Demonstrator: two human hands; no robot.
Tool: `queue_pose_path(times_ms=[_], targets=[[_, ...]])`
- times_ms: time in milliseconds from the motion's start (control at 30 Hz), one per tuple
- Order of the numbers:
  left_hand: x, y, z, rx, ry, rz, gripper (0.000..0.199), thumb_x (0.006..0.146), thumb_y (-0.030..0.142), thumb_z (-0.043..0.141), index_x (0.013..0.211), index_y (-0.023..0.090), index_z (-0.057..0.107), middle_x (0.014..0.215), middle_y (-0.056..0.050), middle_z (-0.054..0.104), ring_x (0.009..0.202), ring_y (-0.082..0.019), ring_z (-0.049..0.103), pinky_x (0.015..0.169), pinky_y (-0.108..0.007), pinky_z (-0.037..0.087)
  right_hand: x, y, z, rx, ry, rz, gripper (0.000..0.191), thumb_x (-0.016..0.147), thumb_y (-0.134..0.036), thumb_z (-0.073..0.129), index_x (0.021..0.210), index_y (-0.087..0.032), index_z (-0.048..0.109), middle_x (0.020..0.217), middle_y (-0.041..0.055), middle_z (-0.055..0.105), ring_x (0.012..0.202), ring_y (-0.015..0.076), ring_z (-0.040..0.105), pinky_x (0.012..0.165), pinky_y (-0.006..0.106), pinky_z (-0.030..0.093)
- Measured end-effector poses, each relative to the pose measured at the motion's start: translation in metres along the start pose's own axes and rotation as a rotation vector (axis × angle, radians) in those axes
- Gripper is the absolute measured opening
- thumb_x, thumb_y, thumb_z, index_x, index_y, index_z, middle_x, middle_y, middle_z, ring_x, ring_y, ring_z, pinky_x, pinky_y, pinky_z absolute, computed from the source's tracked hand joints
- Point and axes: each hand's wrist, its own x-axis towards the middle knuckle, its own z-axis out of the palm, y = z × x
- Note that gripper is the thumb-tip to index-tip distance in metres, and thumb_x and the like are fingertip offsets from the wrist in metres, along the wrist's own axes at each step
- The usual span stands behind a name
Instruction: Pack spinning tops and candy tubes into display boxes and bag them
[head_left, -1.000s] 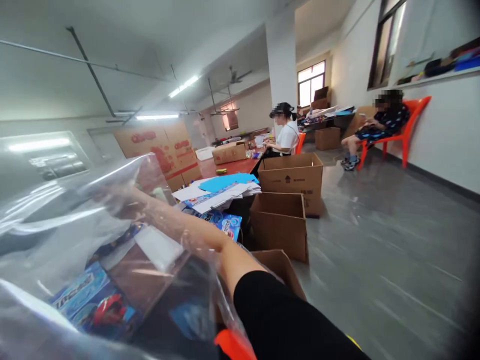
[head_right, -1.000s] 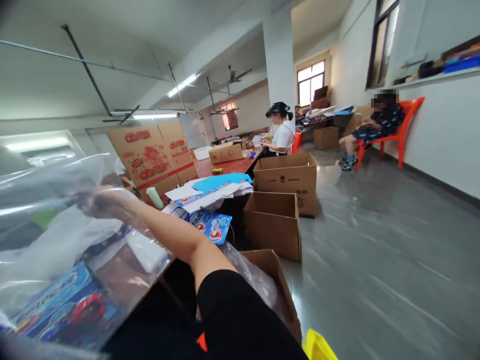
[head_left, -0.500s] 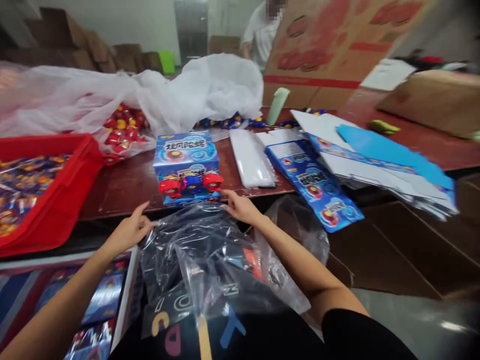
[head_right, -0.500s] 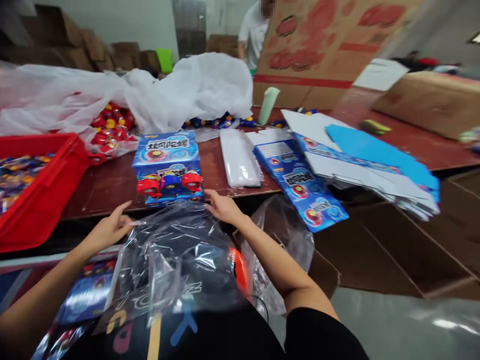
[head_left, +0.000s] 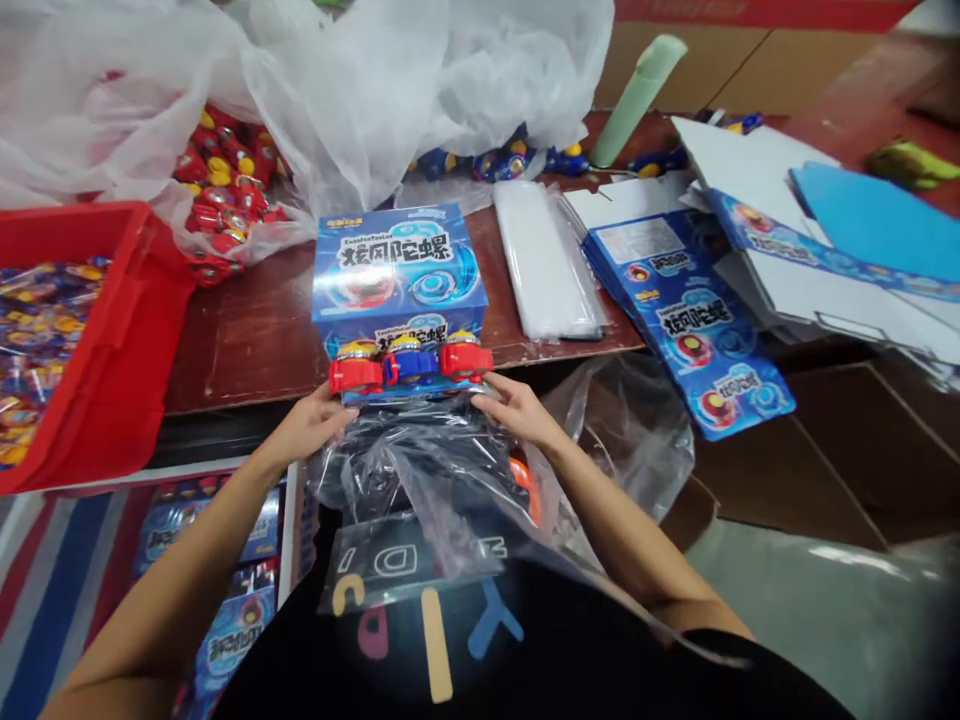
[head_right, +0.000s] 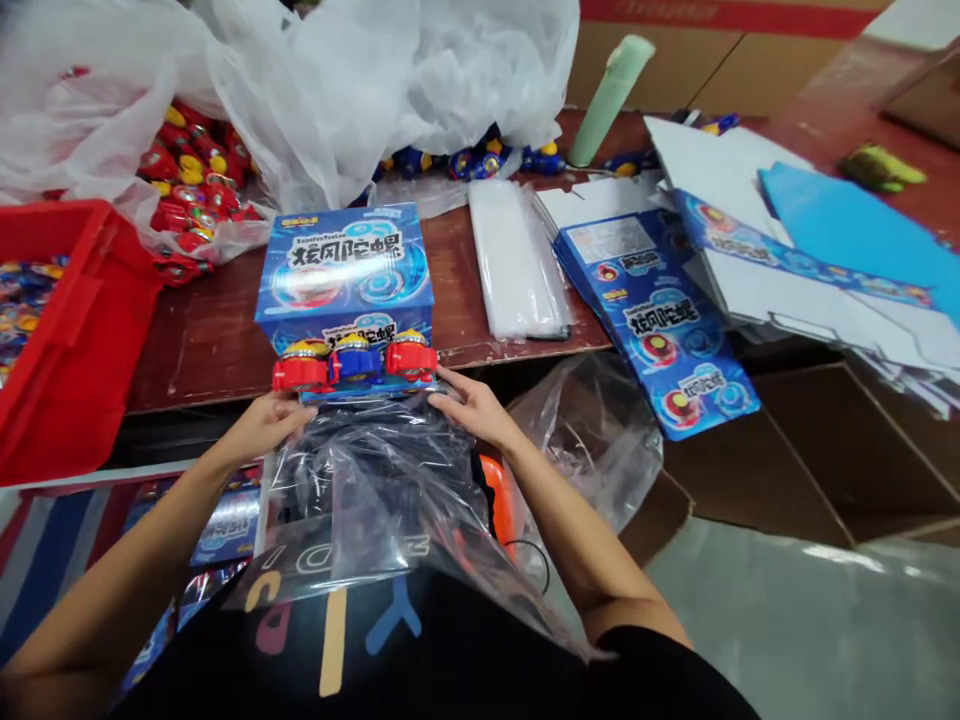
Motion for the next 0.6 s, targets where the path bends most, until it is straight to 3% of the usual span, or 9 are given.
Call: queue_pose_path(times_ms=[133,233,333,433,533,600], targets=[[-0.023,-0.01,-0.013,0.263,-0.061,0.075,0.046,0.099,0.061,0.059,0.084,0.019,0.072,0.083,-0.007,0.075,0.071,-0.021,0.069,0.07,-0.03,0.052,-0.028,0.001,-0.032,-0.099,-0.191,-0.048,0.044,0.097,-0.058,0.066,0.118,-0.022,0.08,0.08,0.0039,0.076,0.064,0.0158,0.067,0.063,0.028,0.051],[-0.022,-0.022,-0.021,0.631,-0.111,0.244,0.043,0.104,0.054,0.048,0.104,0.025,0.079,0.114,-0.01,0.078,0.103,-0.028,0.073,0.098,-0.041,0.051,-0.027,0.0,-0.049,-0.413,-0.371,-0.267,0.021,0.097,-0.044,0.072,0.103,-0.027,0.083,0.106,0.0071,0.081,0.1,0.022,0.077,0.086,0.032,0.057],[-0.015,-0.03,-0.026,0.794,-0.112,0.33,0.047,0.107,0.048,0.039,0.117,0.026,0.08,0.125,-0.012,0.076,0.119,-0.034,0.069,0.11,-0.051,0.046,-0.008,-0.008,-0.051,-0.645,-0.303,-0.39,0.013,0.095,-0.028,0.075,0.104,-0.029,0.083,0.122,0.0074,0.079,0.124,0.0272,0.071,0.105,0.041,0.054],[-0.02,-0.021,-0.036,0.768,-0.072,0.383,0.046,0.108,0.044,0.04,0.119,0.024,0.081,0.132,-0.014,0.074,0.122,-0.036,0.068,0.109,-0.051,0.049,0.009,-0.032,-0.06,-0.645,-0.265,-0.366,0.016,0.095,-0.021,0.073,0.104,-0.029,0.084,0.125,0.006,0.078,0.117,0.0237,0.073,0.103,0.041,0.054],[-0.038,0.007,-0.051,0.586,0.003,0.47,0.033,0.105,0.041,0.053,0.119,0.029,0.081,0.128,-0.008,0.076,0.117,-0.031,0.07,0.106,-0.045,0.052,0.017,-0.067,-0.085,-0.412,-0.441,-0.294,0.015,0.096,-0.031,0.072,0.106,-0.026,0.083,0.114,0.0022,0.08,0.107,0.0166,0.074,0.101,0.037,0.054],[-0.044,0.031,-0.059,0.389,0.129,0.515,0.022,0.102,0.038,0.064,0.111,0.029,0.082,0.118,-0.004,0.078,0.107,-0.026,0.072,0.099,-0.038,0.055,0.024,-0.088,-0.101,-0.23,-0.493,-0.243,0.026,0.092,-0.044,0.074,0.102,-0.021,0.082,0.105,0.0006,0.079,0.102,0.0137,0.073,0.099,0.036,0.053]])
